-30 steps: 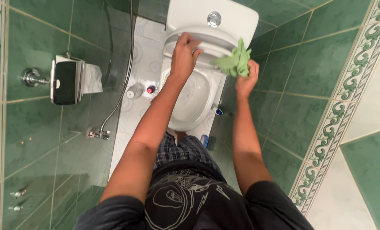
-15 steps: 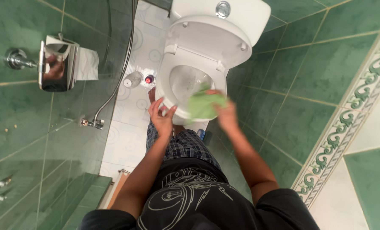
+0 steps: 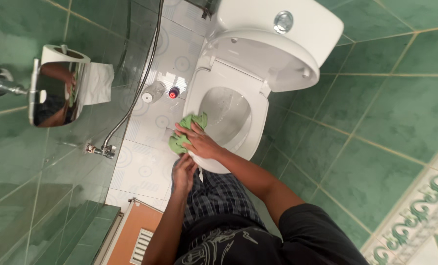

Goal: The person scrubs the inside of a toilet bowl with a toilet brush while rinsing with a handheld bidet sprayer. They then wipe the toilet seat and rim with a green cloth and rinse the bowl again.

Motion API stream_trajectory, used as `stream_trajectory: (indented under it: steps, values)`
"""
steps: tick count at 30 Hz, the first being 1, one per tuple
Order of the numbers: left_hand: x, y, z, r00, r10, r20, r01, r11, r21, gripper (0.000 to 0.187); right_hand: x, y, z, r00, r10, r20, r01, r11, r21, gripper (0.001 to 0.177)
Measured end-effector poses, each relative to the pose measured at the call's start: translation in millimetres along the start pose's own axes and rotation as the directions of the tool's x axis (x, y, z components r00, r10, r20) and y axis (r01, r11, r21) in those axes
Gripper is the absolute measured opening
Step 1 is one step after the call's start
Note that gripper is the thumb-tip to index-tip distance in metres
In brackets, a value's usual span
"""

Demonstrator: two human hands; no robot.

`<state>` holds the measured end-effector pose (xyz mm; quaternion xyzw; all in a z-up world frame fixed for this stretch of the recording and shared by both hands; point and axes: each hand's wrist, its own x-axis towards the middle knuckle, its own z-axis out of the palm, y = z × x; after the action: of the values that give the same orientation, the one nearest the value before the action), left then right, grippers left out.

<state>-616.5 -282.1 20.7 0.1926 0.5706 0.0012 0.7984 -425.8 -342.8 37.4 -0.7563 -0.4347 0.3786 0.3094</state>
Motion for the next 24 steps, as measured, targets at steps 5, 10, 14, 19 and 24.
stream_trajectory:
  steps: [5,10,14,19,24]
  values:
    - [-6,-8,11,0.996,0.088,-0.025,-0.084,0.99,0.111,0.047,92,98,31,0.958,0.143,-0.25,-0.13,0.989,0.071,0.063]
    - [-10,-8,13,0.993,0.117,-0.034,-0.104,0.96,0.261,0.033,129,127,-9,0.881,0.367,-0.297,-0.403,0.912,-0.07,0.055]
    - [-9,1,15,0.997,0.073,0.016,-0.075,0.973,0.216,0.031,56,46,25,0.988,0.028,-0.154,-0.058,0.978,-0.199,0.057]
    - [-10,2,13,0.998,0.054,0.025,-0.058,0.979,0.197,0.035,24,42,30,0.98,-0.198,0.003,0.198,0.98,-0.029,0.047]
    - [-15,8,16,0.998,0.04,0.039,-0.047,0.979,0.201,0.035,106,139,-36,0.974,0.119,-0.192,-0.155,0.97,-0.187,0.055]
